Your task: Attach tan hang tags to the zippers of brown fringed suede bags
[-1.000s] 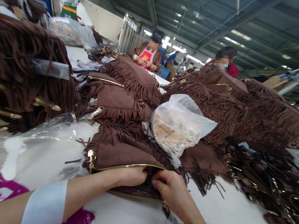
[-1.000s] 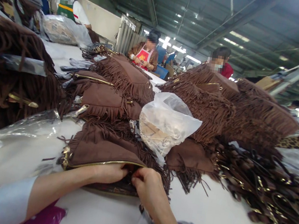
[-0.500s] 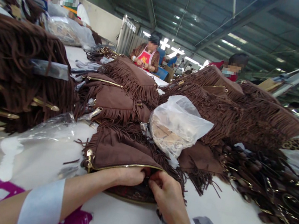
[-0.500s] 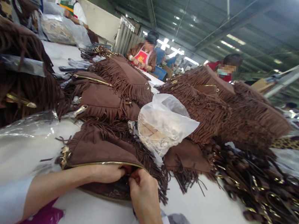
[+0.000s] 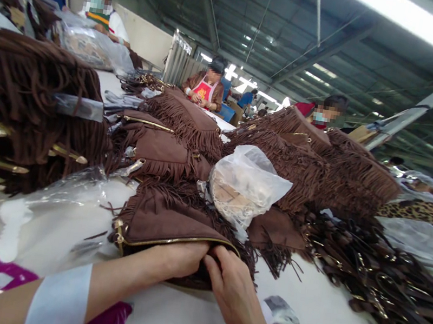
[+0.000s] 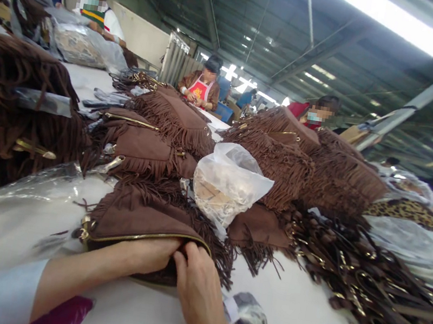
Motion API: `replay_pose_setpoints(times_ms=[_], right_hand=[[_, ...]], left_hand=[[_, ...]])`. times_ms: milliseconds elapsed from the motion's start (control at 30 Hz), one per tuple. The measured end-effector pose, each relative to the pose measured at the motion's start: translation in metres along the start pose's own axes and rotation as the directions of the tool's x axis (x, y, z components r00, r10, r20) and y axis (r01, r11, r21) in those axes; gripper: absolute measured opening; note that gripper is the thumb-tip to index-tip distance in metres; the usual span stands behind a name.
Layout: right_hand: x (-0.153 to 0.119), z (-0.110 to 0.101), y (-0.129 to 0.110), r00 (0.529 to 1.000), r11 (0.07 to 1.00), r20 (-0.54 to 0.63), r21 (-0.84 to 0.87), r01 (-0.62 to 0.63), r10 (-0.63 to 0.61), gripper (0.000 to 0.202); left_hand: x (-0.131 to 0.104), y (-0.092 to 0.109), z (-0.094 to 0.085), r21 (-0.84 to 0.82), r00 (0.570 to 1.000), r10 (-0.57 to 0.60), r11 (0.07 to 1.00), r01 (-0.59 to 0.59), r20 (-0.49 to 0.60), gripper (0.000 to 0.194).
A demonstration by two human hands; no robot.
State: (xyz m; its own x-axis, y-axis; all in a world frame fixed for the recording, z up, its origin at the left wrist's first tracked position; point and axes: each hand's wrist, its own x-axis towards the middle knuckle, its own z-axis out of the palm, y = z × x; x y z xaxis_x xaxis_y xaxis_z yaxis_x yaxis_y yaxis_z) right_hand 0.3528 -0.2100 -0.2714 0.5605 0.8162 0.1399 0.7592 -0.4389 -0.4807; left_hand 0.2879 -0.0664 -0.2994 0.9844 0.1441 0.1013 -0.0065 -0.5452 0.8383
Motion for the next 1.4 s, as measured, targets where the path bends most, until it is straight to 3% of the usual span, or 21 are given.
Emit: replay_pose_setpoints(times_ms=[133,233,333,433,533,700,767,933,1000,1167,1267,1400], right_hand=[[-0.011,-0.01,-0.007,0.978,0.982,-0.11,0.042,0.182,-0.177,0.029],[-0.011,-0.011,-0.004,0.99,0.934,-0.12,0.339,0.112,-0.075,0.024],[-0.003,-0.009,-0.003,0.992,0.698,0.013,0.709,-0.095,0.122,0.025],[0.004,-0.007,-0.006,0.981,0.399,0.091,0.904,-0.152,0.169,0.032],[0.006,-0.01,-0.006,0.972,0.181,0.15,0.966,-0.182,0.179,0.032],[0.004,-0.025,-0.002,0.943,-0.023,0.291,0.957,-0.291,0.162,0.031],[0.003,-0.03,-0.001,0.94,-0.007,0.307,0.951,-0.309,0.149,0.031],[0.004,-0.024,0.007,0.964,0.301,0.216,0.919,-0.254,0.155,0.026],[0.004,-0.019,0.011,0.969,0.373,0.162,0.9,-0.223,0.188,0.03],[0.001,-0.014,0.011,0.933,0.348,0.054,0.919,-0.186,0.356,0.052],[-0.004,-0.012,0.003,0.915,0.334,-0.025,0.935,-0.121,0.402,0.044],[-0.011,-0.006,0.0,0.9,0.346,-0.067,0.933,-0.096,0.431,0.044]], left_hand=[[-0.013,0.014,-0.023,-0.019,0.996,-0.065,0.998,0.067,0.06,0.02],[-0.018,0.024,-0.038,-0.142,0.986,-0.105,0.982,0.124,0.133,0.007],[-0.016,0.029,-0.042,-0.338,0.983,-0.119,0.928,0.16,0.14,0.005],[-0.011,0.026,-0.036,-0.544,0.981,-0.132,0.817,0.19,0.145,0.015],[-0.006,0.017,-0.028,-0.681,0.975,-0.143,0.698,0.22,0.168,0.019],[-0.005,0.006,-0.021,-0.791,0.971,-0.138,0.564,0.237,0.193,0.02],[-0.006,0.006,-0.021,-0.818,0.97,-0.13,0.521,0.244,0.207,0.023],[-0.008,0.006,-0.021,-0.857,0.964,-0.129,0.441,0.267,0.234,0.027],[-0.007,0.004,-0.019,-0.86,0.964,-0.138,0.437,0.264,0.226,0.025],[-0.007,0.004,-0.016,-0.857,0.963,-0.147,0.441,0.267,0.224,0.03],[-0.008,0.006,-0.016,-0.848,0.962,-0.17,0.457,0.267,0.212,0.032],[-0.009,0.012,-0.017,-0.796,0.969,-0.193,0.557,0.236,0.153,0.028]])
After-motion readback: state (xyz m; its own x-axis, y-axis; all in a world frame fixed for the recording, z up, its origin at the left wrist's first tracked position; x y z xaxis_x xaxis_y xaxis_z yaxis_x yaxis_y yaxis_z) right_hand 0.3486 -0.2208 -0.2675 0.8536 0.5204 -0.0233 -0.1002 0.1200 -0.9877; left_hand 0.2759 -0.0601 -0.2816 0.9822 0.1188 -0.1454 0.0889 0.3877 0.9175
